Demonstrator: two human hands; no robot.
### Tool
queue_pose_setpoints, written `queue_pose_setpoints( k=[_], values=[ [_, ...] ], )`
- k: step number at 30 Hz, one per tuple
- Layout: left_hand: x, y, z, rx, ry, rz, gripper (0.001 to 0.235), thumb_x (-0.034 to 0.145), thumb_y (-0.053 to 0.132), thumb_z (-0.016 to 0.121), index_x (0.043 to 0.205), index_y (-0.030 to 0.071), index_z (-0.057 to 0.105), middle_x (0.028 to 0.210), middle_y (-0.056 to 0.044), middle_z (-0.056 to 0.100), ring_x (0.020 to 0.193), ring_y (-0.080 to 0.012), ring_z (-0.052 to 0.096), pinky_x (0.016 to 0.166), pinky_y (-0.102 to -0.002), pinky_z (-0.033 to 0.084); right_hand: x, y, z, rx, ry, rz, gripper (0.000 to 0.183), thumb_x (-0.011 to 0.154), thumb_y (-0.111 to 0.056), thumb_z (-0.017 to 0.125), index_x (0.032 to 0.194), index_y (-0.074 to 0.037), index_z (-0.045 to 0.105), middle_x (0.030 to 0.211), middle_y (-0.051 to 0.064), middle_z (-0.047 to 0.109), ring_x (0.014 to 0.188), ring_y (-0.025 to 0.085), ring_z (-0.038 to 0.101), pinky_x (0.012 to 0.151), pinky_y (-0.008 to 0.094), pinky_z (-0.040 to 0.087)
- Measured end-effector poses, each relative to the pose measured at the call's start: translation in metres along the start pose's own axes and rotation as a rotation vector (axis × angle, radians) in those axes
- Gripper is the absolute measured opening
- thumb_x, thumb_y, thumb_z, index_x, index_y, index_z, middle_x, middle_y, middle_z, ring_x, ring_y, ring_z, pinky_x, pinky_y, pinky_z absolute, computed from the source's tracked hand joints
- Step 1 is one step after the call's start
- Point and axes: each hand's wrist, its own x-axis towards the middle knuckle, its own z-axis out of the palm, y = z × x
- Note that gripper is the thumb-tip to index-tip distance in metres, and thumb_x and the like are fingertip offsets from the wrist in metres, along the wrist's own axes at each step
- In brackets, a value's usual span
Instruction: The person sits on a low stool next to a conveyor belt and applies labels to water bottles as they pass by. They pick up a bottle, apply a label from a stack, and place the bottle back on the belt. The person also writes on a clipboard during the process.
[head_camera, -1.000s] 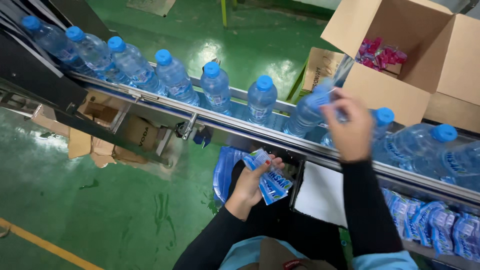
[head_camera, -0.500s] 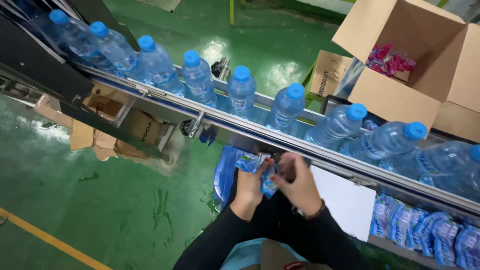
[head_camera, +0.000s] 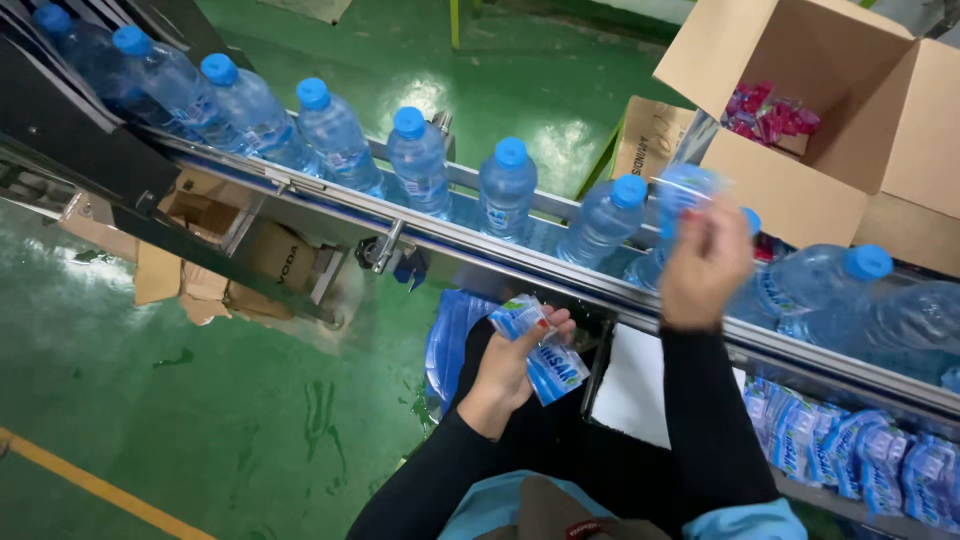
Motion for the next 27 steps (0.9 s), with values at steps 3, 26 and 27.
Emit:
queue_pose_setpoints(
  k=[3,26,27],
  values=[
    [-0.008,0.012,0.009,0.068,0.035,0.021,0.036,0.099,0.0,0.061,0.133,-0.013,0.058,0.123,-0.033,0.07,0.111,-0.0419,0.071,0.098,-0.058,0.056,-0.004,0.01,0.055,0.001,-0.053,-0.034,0.029,0.096,-0.025,0.082,0.097,-0.007,0.058,0.122,0.018,0.071,0.103,0.038,0.07,0.091,0.045,0.053],
    [0.042,-0.08,-0.036,0.187,0.183,-0.122,0.03,0.084,0.004,0.088,0.11,-0.001,0.072,0.095,-0.022,0.075,0.086,-0.0387,0.076,0.076,-0.062,0.06,-0.138,0.005,-0.071,0.738,-0.336,1.174,0.011,0.091,-0.009,0.077,0.099,-0.004,0.071,0.083,0.005,0.066,0.066,0.015,0.063,0.057,0.024,0.051],
    [0.045,-0.088,-0.038,0.116,0.141,-0.187,0.026,0.089,0.005,0.082,0.112,-0.002,0.072,0.095,-0.021,0.076,0.083,-0.0368,0.076,0.077,-0.058,0.062,-0.128,0.015,-0.09,0.796,-0.238,1.139,0.006,0.095,-0.008,0.071,0.1,-0.005,0.068,0.083,0.003,0.064,0.068,0.014,0.062,0.06,0.024,0.05]
  ],
)
